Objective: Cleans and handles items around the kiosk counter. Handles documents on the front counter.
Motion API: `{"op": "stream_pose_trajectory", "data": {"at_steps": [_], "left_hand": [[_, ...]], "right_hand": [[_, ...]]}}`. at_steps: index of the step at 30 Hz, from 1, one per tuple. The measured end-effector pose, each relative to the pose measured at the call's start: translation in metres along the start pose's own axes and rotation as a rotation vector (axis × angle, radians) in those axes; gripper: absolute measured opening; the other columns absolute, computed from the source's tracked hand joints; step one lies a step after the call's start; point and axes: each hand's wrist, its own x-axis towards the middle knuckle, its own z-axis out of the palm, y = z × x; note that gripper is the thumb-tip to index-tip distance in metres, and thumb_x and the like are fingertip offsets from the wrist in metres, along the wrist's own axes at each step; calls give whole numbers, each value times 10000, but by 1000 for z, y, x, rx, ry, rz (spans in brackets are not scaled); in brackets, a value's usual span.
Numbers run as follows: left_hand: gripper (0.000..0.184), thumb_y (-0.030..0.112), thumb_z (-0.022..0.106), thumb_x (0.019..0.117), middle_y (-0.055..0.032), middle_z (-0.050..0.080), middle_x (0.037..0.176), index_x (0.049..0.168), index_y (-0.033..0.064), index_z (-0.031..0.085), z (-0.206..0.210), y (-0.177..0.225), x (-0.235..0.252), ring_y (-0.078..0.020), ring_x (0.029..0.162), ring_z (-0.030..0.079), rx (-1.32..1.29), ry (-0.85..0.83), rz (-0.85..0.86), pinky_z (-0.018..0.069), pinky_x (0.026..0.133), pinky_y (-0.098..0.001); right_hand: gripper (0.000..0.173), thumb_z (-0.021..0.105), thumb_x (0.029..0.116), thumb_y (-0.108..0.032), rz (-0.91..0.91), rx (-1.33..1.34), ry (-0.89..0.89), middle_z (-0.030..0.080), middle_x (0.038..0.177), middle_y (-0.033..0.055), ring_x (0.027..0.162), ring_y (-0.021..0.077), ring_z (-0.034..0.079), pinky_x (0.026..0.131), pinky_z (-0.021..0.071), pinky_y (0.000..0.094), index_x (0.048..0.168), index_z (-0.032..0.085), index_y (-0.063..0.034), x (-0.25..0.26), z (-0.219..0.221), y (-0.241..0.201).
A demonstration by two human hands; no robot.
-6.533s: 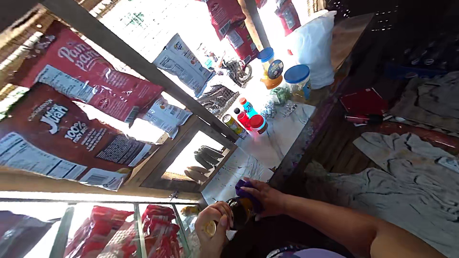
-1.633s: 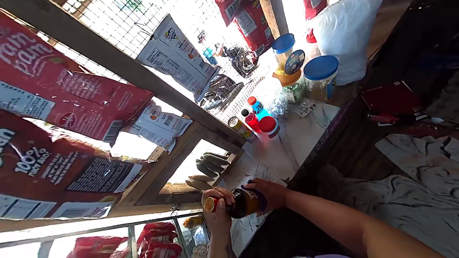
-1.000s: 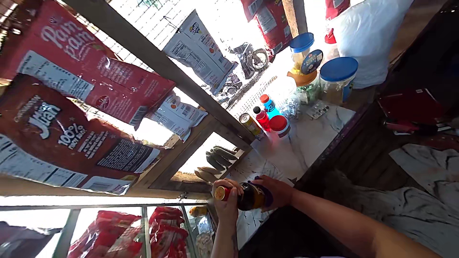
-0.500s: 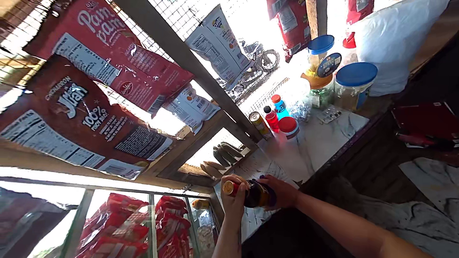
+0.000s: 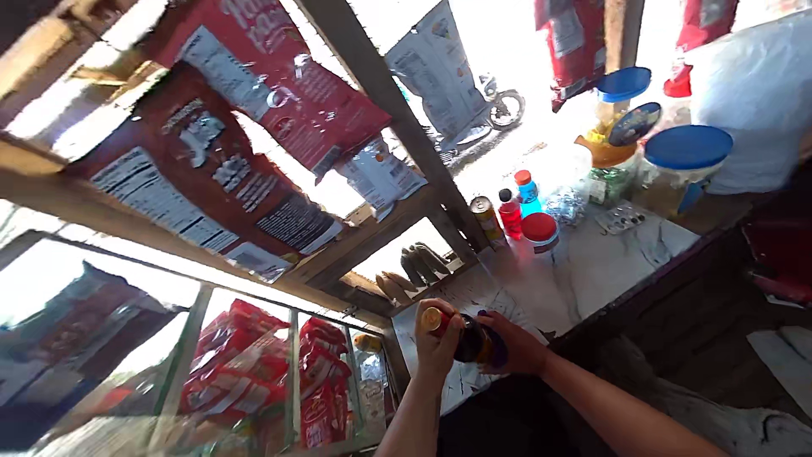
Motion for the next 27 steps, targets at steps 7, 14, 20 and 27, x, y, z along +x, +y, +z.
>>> {"op": "stream_pose_trajectory", "data": {"at_steps": [7,14,20,27], "left_hand": [[240,195,667,983,8,667,948,1141,45,566,2,6,3,-25,828,644,48,5,-18,572,768,-243],[263,56,650,937,-126,661,906,1106,-114,543,11,10,6,-89,808,659,172,83,11,572,782,-262],[314,51,652,923,-256,687,1093,1148,-143,552,13,5,9,-299,1091,680,186,78,67,534,1010,-434],[336,158,660,910,-278,621,1350,1132,-90,611,12,7,13,-453,1413,448,267,106,174,312,1208,-560]], "right_hand": [[1053,903,643,-577,-103,-67,79,589,1358,231,1238,300,613,1023,538,444,1472,469,-94,0,3,6],[1164,907,647,-462,270,341,-53,590,1380,112,1206,55,605,1029,527,275,1505,318,60,-1,-11,-13],[923,509,952,-699,324,623,219,545,1435,19,1279,80,554,1070,499,339,1545,275,-30,-4,-1,-62],[600,588,939,-619,-40,674,276,559,1469,-110,1370,91,498,1149,416,340,1464,519,-336,44,-28,-140]]}}
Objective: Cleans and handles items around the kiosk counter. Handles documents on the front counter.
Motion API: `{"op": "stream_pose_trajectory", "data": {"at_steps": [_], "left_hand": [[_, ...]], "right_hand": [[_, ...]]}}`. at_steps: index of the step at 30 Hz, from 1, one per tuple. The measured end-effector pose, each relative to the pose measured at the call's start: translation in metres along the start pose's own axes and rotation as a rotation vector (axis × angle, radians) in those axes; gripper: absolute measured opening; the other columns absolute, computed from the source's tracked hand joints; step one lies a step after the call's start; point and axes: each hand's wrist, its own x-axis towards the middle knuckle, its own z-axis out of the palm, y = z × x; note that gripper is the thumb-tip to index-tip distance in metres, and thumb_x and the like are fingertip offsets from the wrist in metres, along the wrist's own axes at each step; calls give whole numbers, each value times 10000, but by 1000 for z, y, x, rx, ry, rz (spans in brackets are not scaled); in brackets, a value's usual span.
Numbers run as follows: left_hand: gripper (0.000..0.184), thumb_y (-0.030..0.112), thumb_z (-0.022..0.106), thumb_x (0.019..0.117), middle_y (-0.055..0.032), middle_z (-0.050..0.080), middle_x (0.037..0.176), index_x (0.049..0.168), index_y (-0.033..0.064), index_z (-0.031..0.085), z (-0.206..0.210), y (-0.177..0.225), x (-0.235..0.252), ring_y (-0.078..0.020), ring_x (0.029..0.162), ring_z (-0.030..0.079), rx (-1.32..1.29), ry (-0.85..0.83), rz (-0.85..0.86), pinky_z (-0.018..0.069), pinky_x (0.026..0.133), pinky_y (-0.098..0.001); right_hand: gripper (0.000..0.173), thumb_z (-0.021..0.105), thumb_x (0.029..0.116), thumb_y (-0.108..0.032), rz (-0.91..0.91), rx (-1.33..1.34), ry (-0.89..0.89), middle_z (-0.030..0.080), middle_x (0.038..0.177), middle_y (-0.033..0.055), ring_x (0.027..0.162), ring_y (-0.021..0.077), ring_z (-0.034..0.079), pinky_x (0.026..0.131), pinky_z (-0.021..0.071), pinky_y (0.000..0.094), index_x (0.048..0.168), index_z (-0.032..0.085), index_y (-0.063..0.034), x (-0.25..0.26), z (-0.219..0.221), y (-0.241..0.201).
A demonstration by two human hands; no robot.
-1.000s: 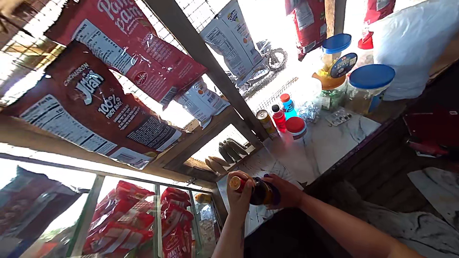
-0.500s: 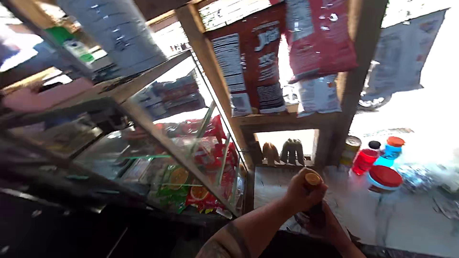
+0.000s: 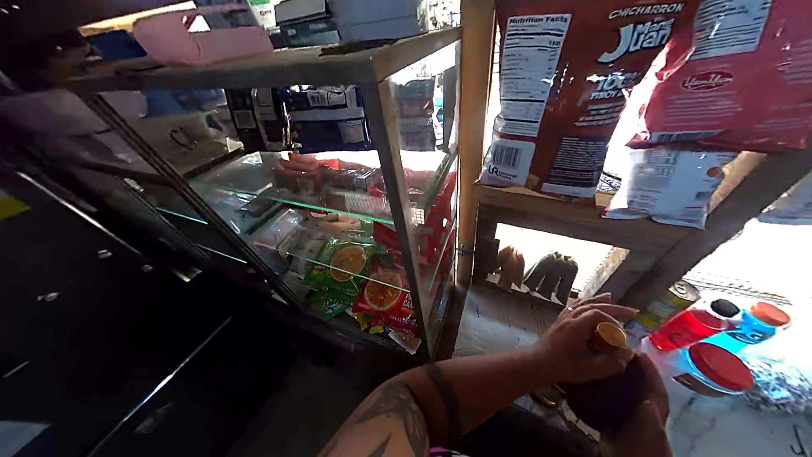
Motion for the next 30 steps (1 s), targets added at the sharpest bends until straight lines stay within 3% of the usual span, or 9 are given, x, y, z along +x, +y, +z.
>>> {"op": "stream_pose_trajectory", "data": {"at_steps": [2,6,8,10,12,15,20,25,30], "left_hand": [[320,167,660,925,-282,580,1408,1131,-76,629,-1,0,-1,-469,1441,402,-6,0,4,283,1221,-578],[346,192,650,952,-290,539,1449,1170,-77,643,-1,4,1,-462,1463,370,-46,-10,2,276,1228,-565],[384,209,642,959,-297,514,1473,1202,-87,626,-2,5,2,-459,1474,354,-49,-15,7,275,1228,-568],[466,309,567,993,-305,475,1503,1242,-84,604,-2,3,0,-461,1488,328,-46,-29,18,258,1233,-574],[655,493,365,1050,-298,416,1553,1305,-67,588,-5,4,0,-444,1516,276,-45,-54,5,213,1252,-559],[815,550,148,1056,-296,347,1600,1345,-61,604,-7,7,2,-418,1541,225,-95,-29,-47,146,1274,-511],[884,653,225,1025,-298,230,1640,1405,-95,504,-12,9,0,-342,1552,204,-228,135,-208,197,1259,-448],[795,581,352,1025,-284,283,1620,1397,-111,479,-28,17,-34,-294,1530,269,-86,187,-330,271,1231,-430],[499,498,504,1043,-76,438,1589,1427,180,515,-95,47,-126,-225,1473,411,140,-178,-273,393,1187,-449]], "right_hand": [[527,612,957,-460,-80,-45,-24,558,1469,-117,1366,87,498,1155,405,336,1467,516,-366,12,13,-17],[801,601,897,-64,-50,-212,71,494,1457,39,1322,95,525,1107,479,315,1560,154,-5,20,15,-25],[775,645,949,-143,-63,-294,20,478,1500,29,1358,100,503,1136,458,316,1564,187,-36,20,4,-19],[695,597,1013,-389,-91,-424,-110,446,1555,16,1406,69,444,1180,395,303,1567,308,-84,14,-11,-6],[977,579,930,-672,-104,-555,-225,412,1578,101,1423,62,414,1183,373,294,1586,251,-27,13,-21,2],[1181,736,761,-709,-48,-677,-288,522,1459,217,1316,88,530,1112,447,285,1508,325,108,33,-19,-9],[824,845,711,-472,160,-632,-280,693,1205,55,1096,0,640,973,531,217,1316,583,23,61,-3,-25],[636,793,792,-336,155,-726,-179,693,1164,181,1092,168,662,977,538,360,1241,625,81,51,14,-32],[495,803,787,-250,-39,-642,-57,710,1102,138,1047,100,673,941,559,275,1142,661,65,33,-1,-29]]}}
